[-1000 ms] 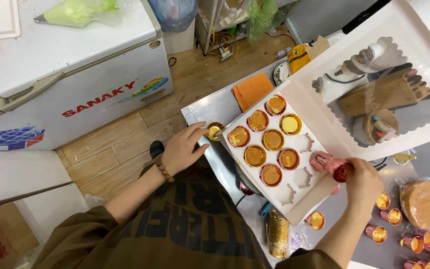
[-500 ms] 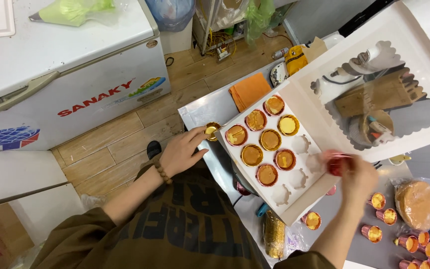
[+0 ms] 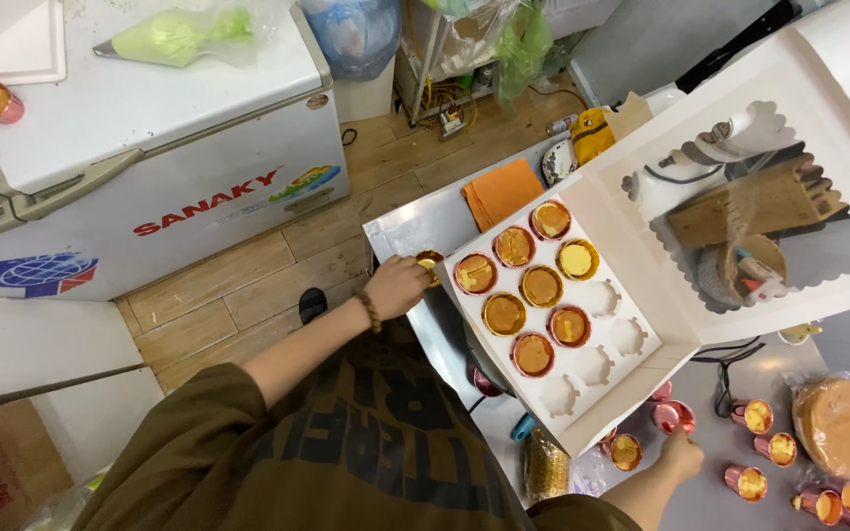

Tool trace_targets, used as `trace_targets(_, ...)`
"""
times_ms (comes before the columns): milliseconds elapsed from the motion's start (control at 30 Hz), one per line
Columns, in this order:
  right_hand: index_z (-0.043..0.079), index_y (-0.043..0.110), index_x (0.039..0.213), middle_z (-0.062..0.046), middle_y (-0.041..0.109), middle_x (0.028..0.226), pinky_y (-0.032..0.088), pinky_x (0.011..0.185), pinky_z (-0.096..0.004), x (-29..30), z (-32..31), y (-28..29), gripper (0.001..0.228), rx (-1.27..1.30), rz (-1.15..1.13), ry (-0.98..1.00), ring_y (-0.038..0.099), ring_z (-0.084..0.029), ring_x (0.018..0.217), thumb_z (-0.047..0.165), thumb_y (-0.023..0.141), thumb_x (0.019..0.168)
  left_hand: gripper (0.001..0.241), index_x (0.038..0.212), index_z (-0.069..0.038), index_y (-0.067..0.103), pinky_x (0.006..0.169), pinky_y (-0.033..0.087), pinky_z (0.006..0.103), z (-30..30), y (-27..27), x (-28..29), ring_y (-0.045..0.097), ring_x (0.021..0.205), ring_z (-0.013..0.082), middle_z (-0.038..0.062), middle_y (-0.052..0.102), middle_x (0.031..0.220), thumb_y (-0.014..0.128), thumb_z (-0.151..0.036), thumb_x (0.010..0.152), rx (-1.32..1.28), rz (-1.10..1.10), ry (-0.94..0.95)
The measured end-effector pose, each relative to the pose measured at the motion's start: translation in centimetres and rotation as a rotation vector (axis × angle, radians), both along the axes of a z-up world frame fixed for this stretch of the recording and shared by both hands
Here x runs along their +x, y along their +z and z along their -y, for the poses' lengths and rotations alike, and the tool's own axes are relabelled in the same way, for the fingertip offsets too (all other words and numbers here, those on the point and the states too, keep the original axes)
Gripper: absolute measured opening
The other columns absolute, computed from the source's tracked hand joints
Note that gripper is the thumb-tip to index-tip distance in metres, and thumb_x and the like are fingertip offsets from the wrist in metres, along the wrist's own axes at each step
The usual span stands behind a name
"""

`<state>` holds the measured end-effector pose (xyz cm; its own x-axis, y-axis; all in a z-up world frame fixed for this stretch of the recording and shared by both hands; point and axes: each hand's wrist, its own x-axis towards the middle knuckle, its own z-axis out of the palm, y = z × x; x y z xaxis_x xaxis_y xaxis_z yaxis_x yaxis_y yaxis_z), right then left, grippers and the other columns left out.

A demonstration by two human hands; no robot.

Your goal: The person places small pastries into cardboard boxes by hand and wraps a stack of gold-colored cupcake liners in plastic wrap.

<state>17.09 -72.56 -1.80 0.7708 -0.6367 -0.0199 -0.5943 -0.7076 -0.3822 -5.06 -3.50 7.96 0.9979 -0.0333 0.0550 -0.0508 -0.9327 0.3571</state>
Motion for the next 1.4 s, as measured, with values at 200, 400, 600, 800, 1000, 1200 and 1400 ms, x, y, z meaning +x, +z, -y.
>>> trace_targets(200,-0.001,0.075,0.109,-0.021,0.071,0.107,0.050,0.089,-0.050,0.4,-1.4,4.4,0.035,-0.282,0.448,0.321,0.065,-0.041,0.100,0.027,0.080,0.089,0.016,0.081,-0.015,0.078,0.122,0.025,0.0546,0.7,-4.1,2.2,0.070,0.081,0.0186,0.002,0.073,0.079,0.066,-0.006,0.081,0.280,0.128,-0.055)
trace_targets(400,-0.002,0.070,0.119,-0.009,0.067,0.106,0.052,0.083,-0.032,-3.6,-19.3,21.2,0.017,0.201,0.665,0.731,0.063,-0.020,0.093,0.008,0.071,0.105,0.019,0.074,-0.019,0.079,0.128,0.021,0.0522,-0.2,-1.4,2.6,0.070,0.078,0.0166,0.000,0.072,0.073,0.068,-0.008,0.085,0.216,0.071,0.021)
trace_targets(600,0.005,0.074,0.108,-0.014,0.075,0.092,0.055,0.073,-0.037,-3.6,-32.1,23.4,0.026,0.062,-0.003,1.025,0.071,-0.024,0.081,0.028,0.071,0.097,0.010,0.073,-0.016,0.078,0.125,0.022,0.0513,-1.1,1.3,2.3,0.069,0.091,0.0170,0.001,0.075,0.084,0.076,-0.025,0.069,0.119,0.116,-0.044)
trace_targets(800,0.006,0.070,0.104,-0.015,0.077,0.085,0.057,0.073,-0.039,-1.4,-33.3,22.1,0.027,-0.056,-0.397,1.061,0.074,-0.026,0.077,0.032,0.069,0.096,0.009,0.070,-0.012,0.074,0.117,0.035,0.0519,-3.2,4.4,0.3,0.057,0.132,0.0295,0.010,0.064,0.134,0.078,-0.018,0.075,0.086,0.346,0.021)
trace_targets(1000,0.000,0.063,0.097,-0.012,0.072,0.091,0.061,0.069,-0.038,1.1,-29.1,19.1,0.025,0.517,-0.407,0.958,0.074,-0.022,0.081,0.025,0.063,0.098,0.017,0.093,-0.005,0.071,0.118,0.043,0.0441,-6.9,7.3,-2.9,0.046,0.146,0.0318,0.016,0.043,0.162,0.079,-0.019,0.086,-0.431,0.373,0.268)
trace_targets(1200,0.000,0.056,0.101,-0.012,0.068,0.099,0.063,0.068,-0.042,-0.9,-29.8,20.9,0.018,0.782,-0.301,0.720,0.073,-0.025,0.084,0.018,0.053,0.102,0.015,0.084,-0.009,0.074,0.120,0.034,0.0465,-3.4,14.0,-2.9,0.038,0.147,0.0339,0.018,0.039,0.159,0.084,-0.020,0.083,-0.727,0.404,0.076)
trace_targets(1400,0.004,0.057,0.109,-0.009,0.067,0.107,0.064,0.085,-0.045,-4.1,-30.7,22.1,0.011,1.217,-0.064,0.668,0.067,-0.020,0.095,0.015,0.061,0.106,0.047,0.112,-0.012,0.061,0.116,0.046,0.0433,2.3,15.8,-1.5,0.056,0.137,0.0255,0.009,0.056,0.149,0.086,-0.032,0.078,-0.658,0.112,-0.140)
